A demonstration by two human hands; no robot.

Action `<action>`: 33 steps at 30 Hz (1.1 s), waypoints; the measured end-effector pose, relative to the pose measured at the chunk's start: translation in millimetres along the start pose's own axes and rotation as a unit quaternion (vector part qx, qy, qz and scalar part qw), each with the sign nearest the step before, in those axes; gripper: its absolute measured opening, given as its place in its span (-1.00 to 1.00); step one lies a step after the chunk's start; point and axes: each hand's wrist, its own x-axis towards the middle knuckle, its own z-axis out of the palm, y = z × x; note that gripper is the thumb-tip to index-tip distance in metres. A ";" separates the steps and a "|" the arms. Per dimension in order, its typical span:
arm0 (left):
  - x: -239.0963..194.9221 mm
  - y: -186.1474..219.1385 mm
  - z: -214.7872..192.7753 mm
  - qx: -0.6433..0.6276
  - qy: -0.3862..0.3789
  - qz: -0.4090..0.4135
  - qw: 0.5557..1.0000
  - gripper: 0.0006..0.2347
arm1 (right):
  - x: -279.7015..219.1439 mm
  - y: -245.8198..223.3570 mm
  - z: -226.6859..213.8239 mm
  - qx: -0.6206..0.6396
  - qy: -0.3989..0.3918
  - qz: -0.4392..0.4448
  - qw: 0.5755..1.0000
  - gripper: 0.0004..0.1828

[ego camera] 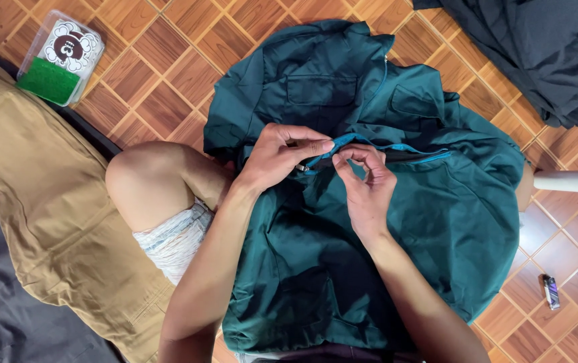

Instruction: The person uses a lighter to melt the edges of a tear on a dark green jacket. They then fold the jacket's fabric over the damaged area and use scissors to trim the excess material, finishing by zipping the jacket's pocket.

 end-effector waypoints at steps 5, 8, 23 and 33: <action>-0.1 0.5 0.1 -0.002 -0.003 0.007 1.000 -0.90 | 0.3 3.0 -1.6 0.010 -0.003 -0.003 1.000 -0.93; 0.5 -0.6 0.6 -0.001 0.000 0.006 1.000 -0.90 | 0.3 3.0 -2.2 0.003 -0.005 -0.007 1.000 -0.92; 3.7 -4.9 2.6 0.001 0.014 -0.002 1.000 -0.89 | -2.3 6.0 1.5 0.012 0.029 -0.021 0.999 -0.88; 1.4 -2.3 0.0 0.049 0.017 0.012 0.999 -0.85 | -3.3 -10.7 5.9 0.088 -0.002 0.009 0.996 -0.79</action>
